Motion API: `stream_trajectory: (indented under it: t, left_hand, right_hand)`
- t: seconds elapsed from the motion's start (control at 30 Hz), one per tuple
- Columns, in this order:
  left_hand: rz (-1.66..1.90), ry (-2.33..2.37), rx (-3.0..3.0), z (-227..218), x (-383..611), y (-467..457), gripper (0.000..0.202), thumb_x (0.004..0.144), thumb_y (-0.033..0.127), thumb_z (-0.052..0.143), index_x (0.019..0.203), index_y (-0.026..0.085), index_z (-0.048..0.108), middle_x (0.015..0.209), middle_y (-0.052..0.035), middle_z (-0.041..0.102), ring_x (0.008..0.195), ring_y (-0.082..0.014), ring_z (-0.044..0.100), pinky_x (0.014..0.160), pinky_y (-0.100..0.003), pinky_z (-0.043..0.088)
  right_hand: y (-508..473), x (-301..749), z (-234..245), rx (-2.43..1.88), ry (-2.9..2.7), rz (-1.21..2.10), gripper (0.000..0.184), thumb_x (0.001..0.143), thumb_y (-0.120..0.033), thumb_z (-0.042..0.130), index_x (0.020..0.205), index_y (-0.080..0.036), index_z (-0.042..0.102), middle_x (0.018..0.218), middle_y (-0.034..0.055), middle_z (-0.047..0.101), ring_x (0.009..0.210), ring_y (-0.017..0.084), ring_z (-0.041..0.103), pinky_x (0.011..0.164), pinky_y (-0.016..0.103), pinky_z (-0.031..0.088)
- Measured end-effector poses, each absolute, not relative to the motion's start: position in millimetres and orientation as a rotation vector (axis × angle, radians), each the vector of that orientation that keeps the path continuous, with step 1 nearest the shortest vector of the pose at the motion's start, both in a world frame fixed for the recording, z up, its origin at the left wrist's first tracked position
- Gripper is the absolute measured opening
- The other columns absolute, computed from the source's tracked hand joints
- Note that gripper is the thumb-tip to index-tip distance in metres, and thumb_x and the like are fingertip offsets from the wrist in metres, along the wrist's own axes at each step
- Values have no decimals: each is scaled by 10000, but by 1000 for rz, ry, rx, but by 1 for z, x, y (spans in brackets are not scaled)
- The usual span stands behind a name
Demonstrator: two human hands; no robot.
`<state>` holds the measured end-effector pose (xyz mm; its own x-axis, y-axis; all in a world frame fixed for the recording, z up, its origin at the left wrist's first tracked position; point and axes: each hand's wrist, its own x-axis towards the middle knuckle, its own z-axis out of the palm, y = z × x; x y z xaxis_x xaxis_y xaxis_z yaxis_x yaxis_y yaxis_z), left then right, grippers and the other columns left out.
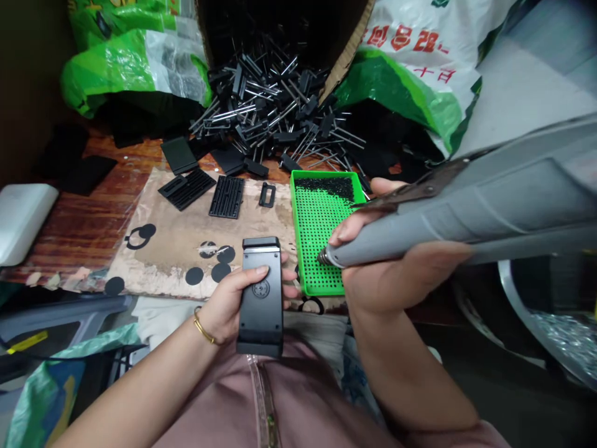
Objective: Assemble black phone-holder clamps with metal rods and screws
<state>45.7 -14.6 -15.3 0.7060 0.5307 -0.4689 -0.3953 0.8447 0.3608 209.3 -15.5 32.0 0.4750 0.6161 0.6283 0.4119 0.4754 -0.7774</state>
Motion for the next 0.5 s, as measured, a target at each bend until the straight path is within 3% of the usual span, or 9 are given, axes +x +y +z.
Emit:
stream_trajectory:
  t: [0.13, 0.3, 0.5]
  left_hand:
    - [556, 638, 300, -12, 47, -16, 302, 829, 195, 577, 1122, 143, 626, 992, -100, 708, 815, -206, 685, 755, -336, 549]
    - [585, 672, 524, -10, 51, -19, 317, 794, 236, 659, 1098, 144, 640, 1091, -136, 679, 886, -243, 670, 810, -388, 524]
    - [622, 632, 567, -7, 50, -15, 305, 746, 255, 700, 1013, 109, 672, 1039, -145, 686, 873, -239, 664, 757, -329, 511]
  right_hand:
    - [-20, 213, 29, -1112, -1095, 269, 500, 818, -695, 407, 998, -267, 592, 619, 17, 523, 510, 196, 515, 491, 364, 438]
    - [-29, 224, 26, -1146, -1104, 235, 293, 838, -519, 521, 826, -238, 601, 757, 33, 599, 689, 208, 582, 675, 395, 481]
    - [-34, 234, 16, -1183, -1119, 148, 102, 836, -293, 538, 898, -254, 608, 807, 31, 612, 726, 220, 596, 714, 415, 474]
